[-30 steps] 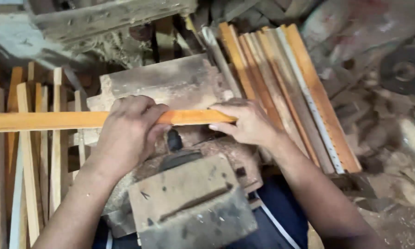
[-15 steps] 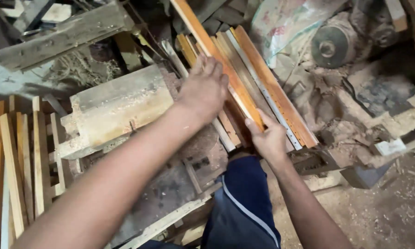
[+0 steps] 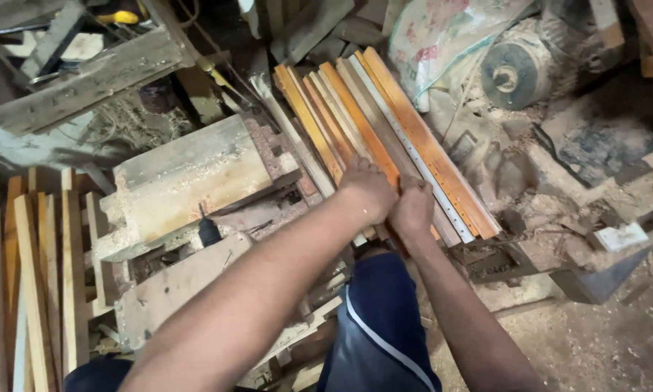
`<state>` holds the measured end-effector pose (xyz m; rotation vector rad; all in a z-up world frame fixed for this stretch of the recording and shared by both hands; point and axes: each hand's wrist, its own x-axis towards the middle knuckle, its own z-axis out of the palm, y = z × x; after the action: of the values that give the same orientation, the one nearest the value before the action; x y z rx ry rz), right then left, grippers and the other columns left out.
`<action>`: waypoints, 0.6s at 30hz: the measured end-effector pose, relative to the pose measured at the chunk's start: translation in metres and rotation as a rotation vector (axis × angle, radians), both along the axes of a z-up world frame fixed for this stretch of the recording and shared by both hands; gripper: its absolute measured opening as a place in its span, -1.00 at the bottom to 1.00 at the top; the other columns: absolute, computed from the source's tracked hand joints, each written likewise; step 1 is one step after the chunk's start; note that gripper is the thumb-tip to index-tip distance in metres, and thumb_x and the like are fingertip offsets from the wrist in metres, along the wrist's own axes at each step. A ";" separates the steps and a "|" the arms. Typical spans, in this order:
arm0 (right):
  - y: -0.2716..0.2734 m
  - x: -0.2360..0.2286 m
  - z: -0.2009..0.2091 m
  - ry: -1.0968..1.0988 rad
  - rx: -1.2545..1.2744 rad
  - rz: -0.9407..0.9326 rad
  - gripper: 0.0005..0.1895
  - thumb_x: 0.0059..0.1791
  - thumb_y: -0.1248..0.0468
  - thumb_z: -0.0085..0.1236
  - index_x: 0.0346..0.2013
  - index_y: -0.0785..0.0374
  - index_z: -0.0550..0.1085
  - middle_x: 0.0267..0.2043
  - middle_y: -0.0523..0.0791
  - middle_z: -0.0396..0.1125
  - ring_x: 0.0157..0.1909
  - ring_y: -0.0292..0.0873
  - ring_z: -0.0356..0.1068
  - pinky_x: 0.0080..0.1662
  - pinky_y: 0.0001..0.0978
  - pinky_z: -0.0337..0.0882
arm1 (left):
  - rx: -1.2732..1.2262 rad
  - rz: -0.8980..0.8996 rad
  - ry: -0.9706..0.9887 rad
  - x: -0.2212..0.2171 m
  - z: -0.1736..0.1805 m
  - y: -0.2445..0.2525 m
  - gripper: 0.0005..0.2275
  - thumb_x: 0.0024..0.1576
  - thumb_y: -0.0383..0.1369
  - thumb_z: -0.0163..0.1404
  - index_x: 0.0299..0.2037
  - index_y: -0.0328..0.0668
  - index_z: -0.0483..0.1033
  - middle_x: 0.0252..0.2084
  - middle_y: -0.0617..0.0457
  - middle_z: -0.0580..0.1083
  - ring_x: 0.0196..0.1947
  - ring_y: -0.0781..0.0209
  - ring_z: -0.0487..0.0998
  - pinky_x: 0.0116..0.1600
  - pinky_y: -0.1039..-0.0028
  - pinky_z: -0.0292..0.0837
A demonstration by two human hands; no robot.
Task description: The person is drilling holes into thin wooden strips using a stationary drill press in a workshop.
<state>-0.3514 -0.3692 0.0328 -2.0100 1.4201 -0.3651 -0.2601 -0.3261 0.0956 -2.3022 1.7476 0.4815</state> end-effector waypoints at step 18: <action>0.215 0.254 0.128 -0.341 -0.161 1.230 -0.56 -0.07 0.25 0.37 0.10 -0.15 0.58 -0.20 -0.21 0.54 -0.06 -0.11 0.53 -0.05 -0.17 0.49 | -0.684 1.092 -0.149 0.246 0.055 0.499 -0.80 0.17 -0.18 0.02 -0.21 -0.07 0.62 -0.31 -0.23 0.59 -0.18 -0.36 0.63 -0.12 -0.16 0.54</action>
<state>-0.0977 -0.1539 0.1611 -2.3769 -0.1741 -0.2296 -0.0138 0.1729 0.1505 -3.5245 0.4364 -0.2148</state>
